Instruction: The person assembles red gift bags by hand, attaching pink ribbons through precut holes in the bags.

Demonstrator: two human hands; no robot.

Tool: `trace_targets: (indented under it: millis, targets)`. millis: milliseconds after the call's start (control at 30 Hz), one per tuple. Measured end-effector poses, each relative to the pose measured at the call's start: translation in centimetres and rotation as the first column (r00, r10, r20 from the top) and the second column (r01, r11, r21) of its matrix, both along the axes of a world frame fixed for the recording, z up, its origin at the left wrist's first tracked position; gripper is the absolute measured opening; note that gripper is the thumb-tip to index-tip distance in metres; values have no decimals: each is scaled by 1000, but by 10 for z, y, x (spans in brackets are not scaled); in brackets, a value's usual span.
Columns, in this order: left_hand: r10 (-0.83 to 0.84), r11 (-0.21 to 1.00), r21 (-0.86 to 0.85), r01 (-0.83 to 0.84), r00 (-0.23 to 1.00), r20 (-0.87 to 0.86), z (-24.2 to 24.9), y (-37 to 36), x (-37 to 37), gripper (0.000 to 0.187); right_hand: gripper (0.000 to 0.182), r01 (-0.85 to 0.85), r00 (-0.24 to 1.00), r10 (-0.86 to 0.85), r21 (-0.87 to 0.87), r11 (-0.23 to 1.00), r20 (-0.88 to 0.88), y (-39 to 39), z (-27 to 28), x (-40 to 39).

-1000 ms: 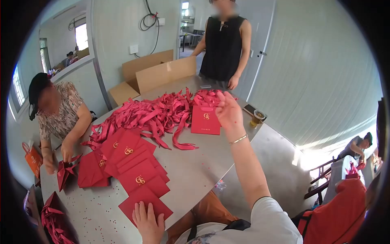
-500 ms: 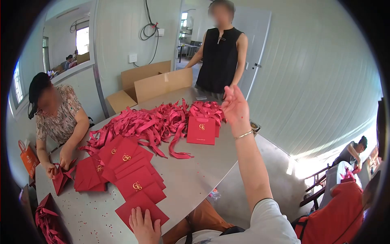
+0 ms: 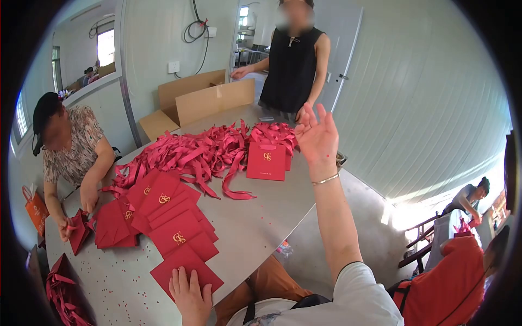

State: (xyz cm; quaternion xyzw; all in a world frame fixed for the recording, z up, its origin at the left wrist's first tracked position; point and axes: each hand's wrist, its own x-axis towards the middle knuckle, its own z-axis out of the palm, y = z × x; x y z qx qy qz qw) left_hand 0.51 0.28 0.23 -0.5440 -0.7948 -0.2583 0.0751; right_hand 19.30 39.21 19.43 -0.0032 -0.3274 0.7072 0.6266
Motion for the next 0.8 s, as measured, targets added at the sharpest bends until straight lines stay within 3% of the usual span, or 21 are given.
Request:
trace_targets:
  millis: [367,800]
  targets:
    - [2,1000,3,-2,1000,-18,-6,-1,-1,52,47,-13,994,11,-17,1000,-111,18,-23,26]
    - [3,1000,19,-3,1000,-30,-7,-1,-1,51,52,90,984,-73,100,991,-165,14,53,44]
